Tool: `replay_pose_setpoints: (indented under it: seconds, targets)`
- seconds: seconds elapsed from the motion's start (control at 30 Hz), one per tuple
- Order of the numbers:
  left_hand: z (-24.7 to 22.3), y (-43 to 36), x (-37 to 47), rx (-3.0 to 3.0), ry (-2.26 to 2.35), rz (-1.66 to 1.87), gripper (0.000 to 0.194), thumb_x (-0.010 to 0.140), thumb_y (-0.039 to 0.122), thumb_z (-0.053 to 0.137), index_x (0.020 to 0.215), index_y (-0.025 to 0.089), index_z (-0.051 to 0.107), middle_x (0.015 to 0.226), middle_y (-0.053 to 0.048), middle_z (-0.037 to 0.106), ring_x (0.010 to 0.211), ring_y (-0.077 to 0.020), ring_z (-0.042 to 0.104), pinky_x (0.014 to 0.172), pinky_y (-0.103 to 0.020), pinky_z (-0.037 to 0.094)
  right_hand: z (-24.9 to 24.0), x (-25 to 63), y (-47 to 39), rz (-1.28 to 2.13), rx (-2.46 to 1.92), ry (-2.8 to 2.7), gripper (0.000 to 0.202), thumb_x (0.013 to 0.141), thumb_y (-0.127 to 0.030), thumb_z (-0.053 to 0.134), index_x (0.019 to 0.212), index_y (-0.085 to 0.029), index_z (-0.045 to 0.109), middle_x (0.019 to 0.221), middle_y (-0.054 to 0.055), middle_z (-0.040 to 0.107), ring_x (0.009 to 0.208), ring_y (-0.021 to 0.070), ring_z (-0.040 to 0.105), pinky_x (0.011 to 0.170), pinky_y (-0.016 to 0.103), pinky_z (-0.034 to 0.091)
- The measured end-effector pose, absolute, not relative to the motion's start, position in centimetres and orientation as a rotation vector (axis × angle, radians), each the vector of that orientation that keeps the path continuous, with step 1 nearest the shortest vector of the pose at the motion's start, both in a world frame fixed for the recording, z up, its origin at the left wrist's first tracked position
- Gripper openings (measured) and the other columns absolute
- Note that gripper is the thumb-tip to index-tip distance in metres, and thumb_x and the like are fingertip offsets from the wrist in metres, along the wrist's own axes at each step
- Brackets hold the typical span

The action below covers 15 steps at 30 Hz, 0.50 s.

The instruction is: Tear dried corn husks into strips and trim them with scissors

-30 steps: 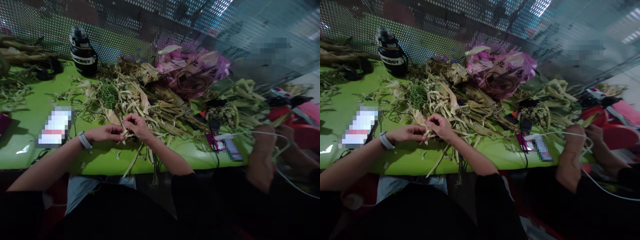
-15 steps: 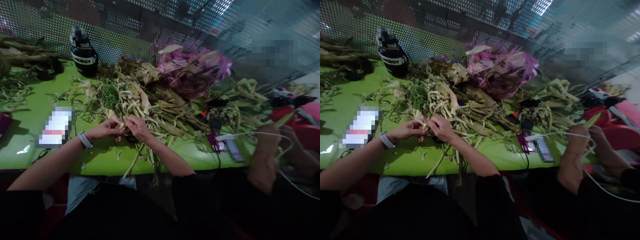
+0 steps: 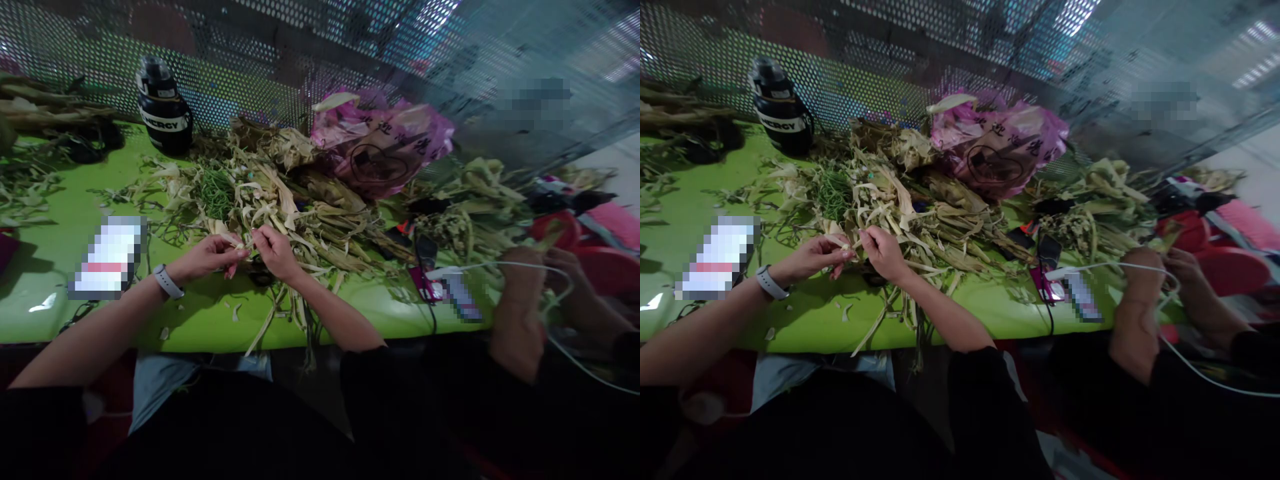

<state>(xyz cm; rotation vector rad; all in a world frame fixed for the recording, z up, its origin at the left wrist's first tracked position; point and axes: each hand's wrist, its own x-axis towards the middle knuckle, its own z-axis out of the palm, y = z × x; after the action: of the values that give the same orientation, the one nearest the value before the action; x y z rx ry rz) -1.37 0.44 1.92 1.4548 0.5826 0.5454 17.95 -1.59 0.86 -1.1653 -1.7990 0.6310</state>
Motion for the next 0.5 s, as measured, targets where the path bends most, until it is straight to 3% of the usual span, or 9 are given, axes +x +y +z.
replay_pose_setpoints:
  seconds: [0.17, 0.3, 0.5]
  targets:
    - [2.2, 0.3, -1.2, 1.445, 0.561, 0.552, 0.030, 0.087, 0.043, 0.065, 0.080, 0.014, 0.059, 0.054, 0.001, 0.063, 0.048, -0.0092, 0.058, 0.051, -0.020, 0.047, 0.8, 18.5, -1.1, 0.737, -1.218, -1.673, 0.041, 0.095, -0.053, 0.041, 0.068, -0.022, 0.040, 0.060, -0.004, 0.039, 0.056, 0.0109, 0.039, 0.060, 0.027, 0.034]
    - [1.4, 0.5, -0.9, 1.328, 0.564, 0.663, 0.030, 0.085, 0.043, 0.067, 0.089, 0.013, 0.061, 0.068, -0.003, 0.070, 0.061, -0.0119, 0.065, 0.063, -0.024, 0.053, 1.1, 19.0, -1.4, 0.765, -1.265, -1.565, 0.043, 0.095, -0.059, 0.037, 0.073, -0.023, 0.042, 0.060, -0.004, 0.042, 0.054, 0.0116, 0.042, 0.057, 0.027, 0.034]
    - [1.1, 0.5, -0.7, 1.295, 0.606, 0.750, 0.029, 0.083, 0.039, 0.070, 0.092, 0.013, 0.060, 0.074, 0.000, 0.068, 0.067, -0.0094, 0.064, 0.066, -0.021, 0.051, 1.4, 18.3, -2.4, 0.700, -1.226, -1.900, 0.044, 0.097, -0.054, 0.035, 0.067, -0.022, 0.038, 0.060, -0.003, 0.040, 0.058, 0.0120, 0.040, 0.059, 0.028, 0.031]
